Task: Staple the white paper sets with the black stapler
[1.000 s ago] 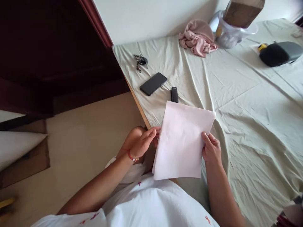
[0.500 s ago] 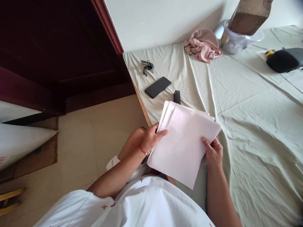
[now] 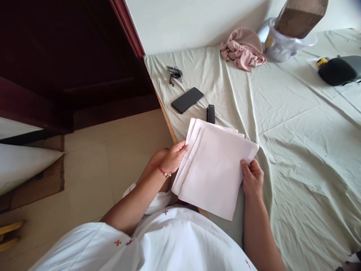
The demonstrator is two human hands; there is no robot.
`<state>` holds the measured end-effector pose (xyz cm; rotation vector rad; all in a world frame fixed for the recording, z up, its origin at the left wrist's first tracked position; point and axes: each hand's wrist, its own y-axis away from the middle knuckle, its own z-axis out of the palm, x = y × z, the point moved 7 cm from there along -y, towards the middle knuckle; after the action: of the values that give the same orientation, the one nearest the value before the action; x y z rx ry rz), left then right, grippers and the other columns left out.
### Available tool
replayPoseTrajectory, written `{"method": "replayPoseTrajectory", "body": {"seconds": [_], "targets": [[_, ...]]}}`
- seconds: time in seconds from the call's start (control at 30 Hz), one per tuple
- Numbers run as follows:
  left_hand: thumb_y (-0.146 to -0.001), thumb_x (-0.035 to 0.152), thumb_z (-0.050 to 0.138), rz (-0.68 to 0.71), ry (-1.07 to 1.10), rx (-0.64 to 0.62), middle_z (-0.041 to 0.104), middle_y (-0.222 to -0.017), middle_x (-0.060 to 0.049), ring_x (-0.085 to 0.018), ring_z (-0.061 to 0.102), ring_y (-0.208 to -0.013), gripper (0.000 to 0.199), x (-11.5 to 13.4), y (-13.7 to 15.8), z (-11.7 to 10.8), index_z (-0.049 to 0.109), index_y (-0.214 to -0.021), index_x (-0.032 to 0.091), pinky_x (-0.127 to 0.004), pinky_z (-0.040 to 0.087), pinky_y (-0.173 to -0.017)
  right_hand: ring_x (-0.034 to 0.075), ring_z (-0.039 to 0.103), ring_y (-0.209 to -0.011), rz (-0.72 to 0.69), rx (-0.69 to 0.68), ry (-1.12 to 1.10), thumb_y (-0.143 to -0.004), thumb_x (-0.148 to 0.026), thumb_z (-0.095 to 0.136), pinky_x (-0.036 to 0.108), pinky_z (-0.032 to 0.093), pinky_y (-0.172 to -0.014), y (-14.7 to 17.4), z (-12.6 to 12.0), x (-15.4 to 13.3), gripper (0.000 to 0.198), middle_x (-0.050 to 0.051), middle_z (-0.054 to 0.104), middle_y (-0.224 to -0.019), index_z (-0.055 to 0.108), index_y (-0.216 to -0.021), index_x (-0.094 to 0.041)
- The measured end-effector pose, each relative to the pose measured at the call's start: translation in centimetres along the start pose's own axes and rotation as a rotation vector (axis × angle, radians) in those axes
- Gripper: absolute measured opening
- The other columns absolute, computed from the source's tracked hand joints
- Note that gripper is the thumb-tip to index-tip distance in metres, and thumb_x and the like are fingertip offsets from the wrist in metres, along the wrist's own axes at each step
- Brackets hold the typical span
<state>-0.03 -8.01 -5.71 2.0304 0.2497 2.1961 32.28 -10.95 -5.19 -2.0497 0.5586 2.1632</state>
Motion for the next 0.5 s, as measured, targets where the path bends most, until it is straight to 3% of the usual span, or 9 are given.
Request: {"method": "replayPoseTrajectory", "body": {"seconds": [0.17, 0.3, 0.43, 0.5], "targets": [[-0.085, 0.057, 0.076, -0.019, 0.012, -0.078, 0.072, -0.088, -0.001, -0.018, 0.062, -0.086, 0.040, 0.42, 0.52, 0.44, 0.071, -0.092, 0.018, -0.029, 0.051, -0.082, 0.012, 0.058, -0.070, -0.010, -0.037, 0.037, -0.080, -0.047, 0.085, 0.026, 0.048, -0.068, 0.16, 0.19, -0.03, 0.030, -0.001, 0.072, -0.084, 0.074, -0.094, -0.023], [-0.081, 0.058, 0.081, 0.030, -0.025, -0.015, 0.077, -0.091, -0.003, -0.022, 0.067, -0.088, 0.043, 0.55, 0.70, 0.15, 0.074, -0.091, 0.017, -0.031, 0.054, -0.081, 0.012, 0.056, -0.068, -0.025, 0.016, 0.057, -0.078, -0.049, 0.086, 0.025, 0.047, -0.065, 0.08, -0.17, -0.04, 0.034, -0.001, 0.070, -0.082, 0.074, -0.094, -0.021], [-0.079, 0.052, 0.085, 0.048, 0.079, -0.023, 0.080, -0.110, -0.007, -0.025, 0.071, -0.102, 0.045, 0.03, 0.73, 0.38, 0.074, -0.106, 0.018, -0.035, 0.056, -0.092, 0.012, 0.057, -0.069, -0.029, 0.088, 0.035, -0.069, -0.045, 0.093, 0.026, 0.048, -0.065, 0.08, -0.59, -0.01, 0.038, -0.002, 0.070, -0.083, 0.072, -0.091, -0.021], [-0.078, 0.050, 0.088, 0.077, 0.135, 0.028, 0.079, -0.109, -0.006, -0.022, 0.072, -0.098, 0.048, 0.00, 0.74, 0.08, 0.070, -0.109, 0.019, -0.032, 0.056, -0.089, 0.012, 0.058, -0.069, -0.010, 0.078, 0.011, -0.066, -0.043, 0.095, 0.027, 0.050, -0.066, 0.12, -0.51, 0.12, 0.039, -0.001, 0.072, -0.084, 0.073, -0.091, -0.022]]}}
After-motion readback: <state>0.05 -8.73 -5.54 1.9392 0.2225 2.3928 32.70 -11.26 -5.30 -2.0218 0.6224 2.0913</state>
